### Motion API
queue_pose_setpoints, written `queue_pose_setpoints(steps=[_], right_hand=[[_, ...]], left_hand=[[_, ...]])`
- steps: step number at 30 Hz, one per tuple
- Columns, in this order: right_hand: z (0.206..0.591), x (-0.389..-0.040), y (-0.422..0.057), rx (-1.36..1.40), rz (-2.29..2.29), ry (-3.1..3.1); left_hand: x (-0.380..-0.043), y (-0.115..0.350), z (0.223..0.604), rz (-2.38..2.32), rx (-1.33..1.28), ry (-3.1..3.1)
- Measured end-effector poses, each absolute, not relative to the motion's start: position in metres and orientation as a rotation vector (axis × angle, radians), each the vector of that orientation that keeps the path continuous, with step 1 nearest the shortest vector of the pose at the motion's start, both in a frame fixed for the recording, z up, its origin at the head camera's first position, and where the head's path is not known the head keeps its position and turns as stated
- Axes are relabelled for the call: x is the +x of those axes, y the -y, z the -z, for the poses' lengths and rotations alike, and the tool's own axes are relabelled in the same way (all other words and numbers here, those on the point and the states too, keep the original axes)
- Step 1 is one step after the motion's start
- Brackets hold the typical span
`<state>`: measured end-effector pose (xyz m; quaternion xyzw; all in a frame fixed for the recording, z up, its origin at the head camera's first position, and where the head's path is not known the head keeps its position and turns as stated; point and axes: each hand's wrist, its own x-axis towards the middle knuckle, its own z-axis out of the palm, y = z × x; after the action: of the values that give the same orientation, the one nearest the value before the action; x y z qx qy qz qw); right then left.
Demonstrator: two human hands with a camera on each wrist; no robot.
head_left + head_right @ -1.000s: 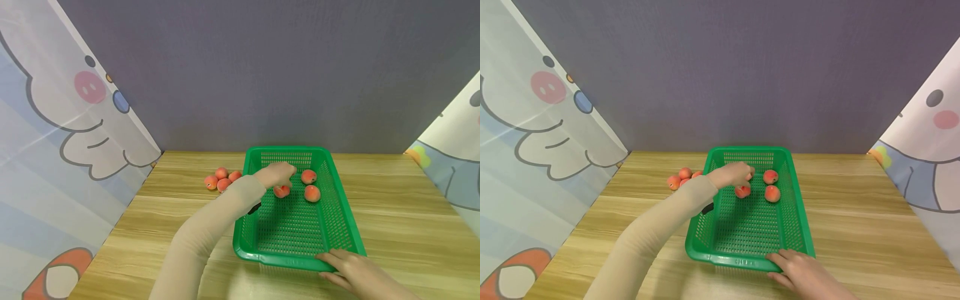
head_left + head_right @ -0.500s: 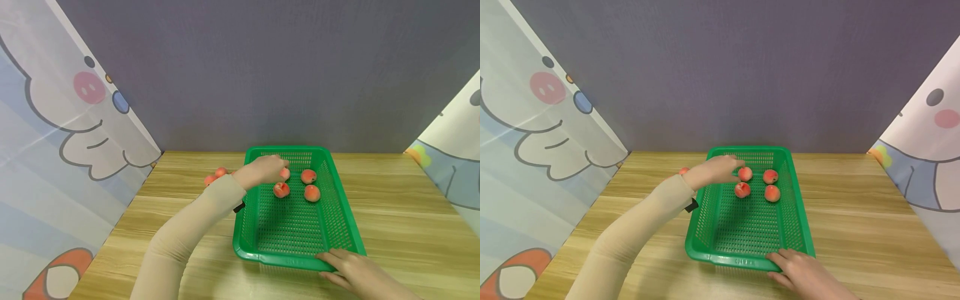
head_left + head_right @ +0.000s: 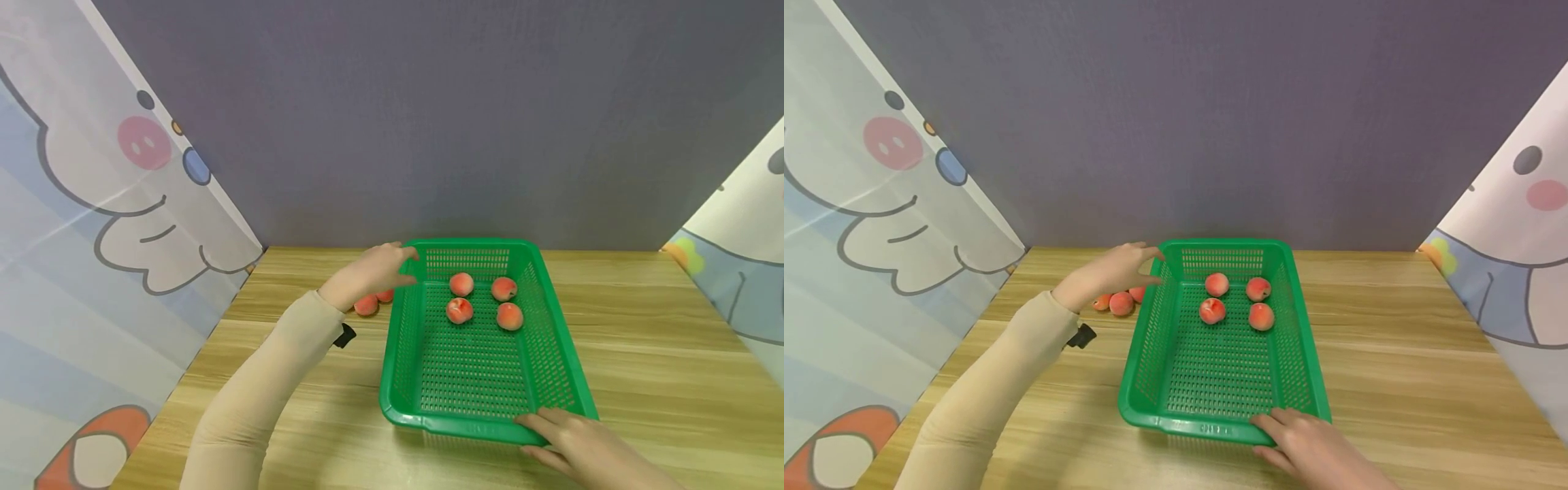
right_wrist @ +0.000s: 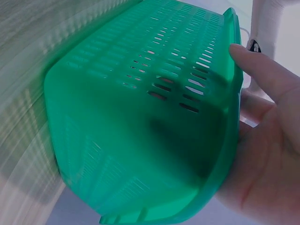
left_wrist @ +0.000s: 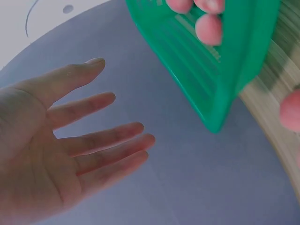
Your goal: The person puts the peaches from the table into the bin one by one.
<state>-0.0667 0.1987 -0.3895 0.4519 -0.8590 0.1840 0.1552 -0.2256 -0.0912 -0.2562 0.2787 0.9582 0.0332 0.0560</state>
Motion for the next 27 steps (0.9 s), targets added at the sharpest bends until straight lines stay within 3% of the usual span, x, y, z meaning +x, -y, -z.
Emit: queue_pose_setpoints(steps=[27], right_hand=[[0.387,-0.064,-0.195,1.284,-0.514,2.438]], left_hand=[[-0.243,0.197,0.32,-0.505,0.563,-2.962]])
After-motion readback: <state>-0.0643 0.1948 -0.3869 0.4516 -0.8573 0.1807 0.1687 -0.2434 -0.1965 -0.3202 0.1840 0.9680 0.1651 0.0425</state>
